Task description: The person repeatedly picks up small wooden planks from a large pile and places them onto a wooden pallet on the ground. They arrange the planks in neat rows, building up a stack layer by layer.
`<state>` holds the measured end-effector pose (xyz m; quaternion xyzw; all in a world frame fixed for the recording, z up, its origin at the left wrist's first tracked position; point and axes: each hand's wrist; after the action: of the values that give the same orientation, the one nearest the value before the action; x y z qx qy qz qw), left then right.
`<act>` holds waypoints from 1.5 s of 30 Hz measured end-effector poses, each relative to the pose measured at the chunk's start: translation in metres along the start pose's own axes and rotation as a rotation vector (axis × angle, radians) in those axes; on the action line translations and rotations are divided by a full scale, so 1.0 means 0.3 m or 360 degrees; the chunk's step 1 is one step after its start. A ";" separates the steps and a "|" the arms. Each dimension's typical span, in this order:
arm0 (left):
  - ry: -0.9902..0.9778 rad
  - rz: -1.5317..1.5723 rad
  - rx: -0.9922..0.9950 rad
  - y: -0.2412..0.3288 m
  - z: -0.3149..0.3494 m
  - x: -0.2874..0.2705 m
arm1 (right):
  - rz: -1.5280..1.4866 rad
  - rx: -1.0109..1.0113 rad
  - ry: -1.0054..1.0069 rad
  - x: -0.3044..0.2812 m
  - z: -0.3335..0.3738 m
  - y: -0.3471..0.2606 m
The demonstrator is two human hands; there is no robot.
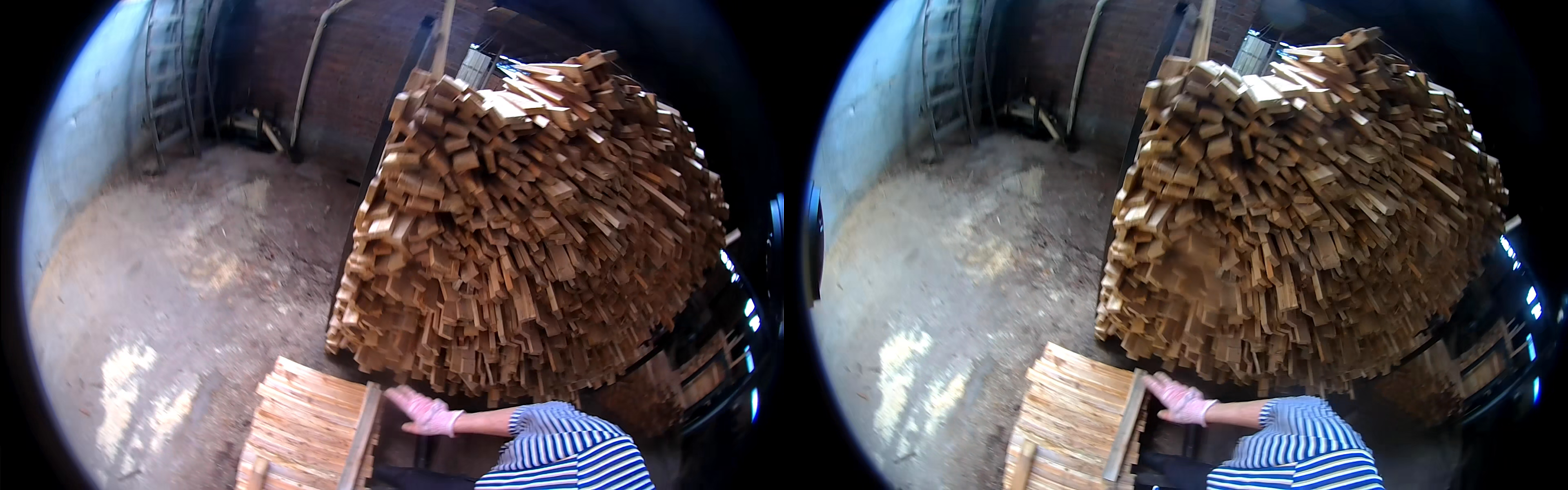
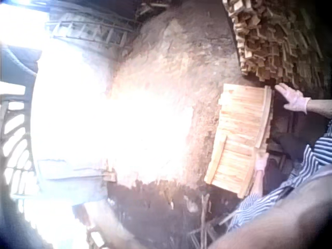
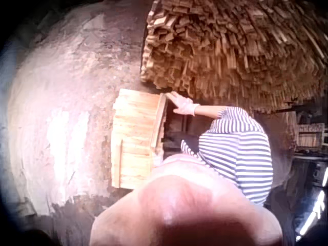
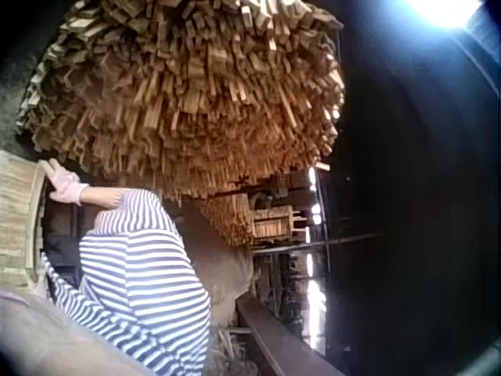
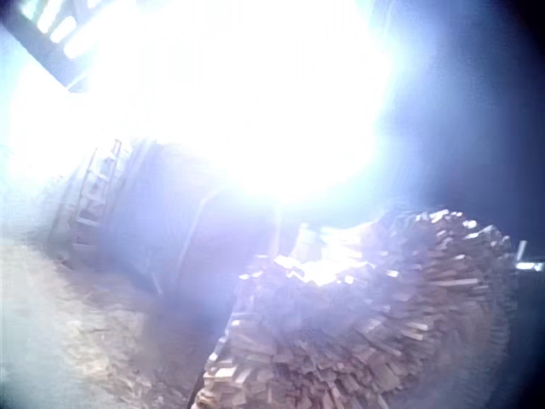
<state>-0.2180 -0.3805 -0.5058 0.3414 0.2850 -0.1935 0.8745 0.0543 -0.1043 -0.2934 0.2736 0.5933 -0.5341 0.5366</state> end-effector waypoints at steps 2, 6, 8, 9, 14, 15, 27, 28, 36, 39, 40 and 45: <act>0.0111 0.0289 0.0244 0.094 0.057 -0.011 | 0.0048 -0.0233 0.0481 -0.244 -0.014 0.028; -0.0115 0.0385 0.0299 0.359 0.122 -0.261 | 0.0094 -0.0239 0.0921 -0.750 -0.204 -0.018; -0.0066 0.0389 0.0338 0.481 0.094 -0.336 | 0.0160 -0.0281 0.1108 -1.037 -0.326 -0.112; -0.0071 0.0391 0.0363 0.549 0.075 -0.351 | 0.0190 -0.0380 0.1304 -1.168 -0.390 -0.103; 0.0046 0.0363 0.0315 0.777 0.003 -0.463 | 0.1043 -0.0234 0.2145 -1.778 -0.828 -0.173; 0.0050 0.0363 0.0303 0.821 -0.007 -0.467 | 0.1216 0.0152 0.1801 -1.883 -0.894 -0.198; 0.0075 0.0448 0.0198 0.969 -0.087 -0.464 | 0.1811 0.0432 0.1013 -2.264 -1.181 -0.035; 0.0142 0.0455 0.0128 0.889 -0.075 -0.512 | 0.2008 0.0217 0.1005 -2.249 -1.120 -0.147; -0.0505 0.1108 0.0983 1.568 -0.004 -0.653 | -0.0615 0.0064 0.1381 -2.457 -0.247 -0.139; -0.0917 0.1315 0.1218 1.816 0.134 -0.724 | -0.1099 0.0068 0.1284 -2.181 0.091 -0.155; -0.0988 0.1238 0.1376 1.862 0.144 -0.752 | -0.1226 0.0055 0.1297 -2.041 0.181 -0.197; -0.1995 0.1667 0.1349 2.174 0.441 -0.814 | -0.2183 0.0354 0.1036 -1.365 0.554 -0.173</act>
<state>-0.0082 0.0122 0.0457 0.5515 -0.5268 -0.0107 0.6467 0.1775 -0.1712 0.1290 0.0400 0.7012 -0.6965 -0.1473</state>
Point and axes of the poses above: each hand's wrist, its own z-axis away from the middle knuckle, its own x-axis out of the palm, y = z × x, and after that the axes turned 13 degrees about y, right-handed
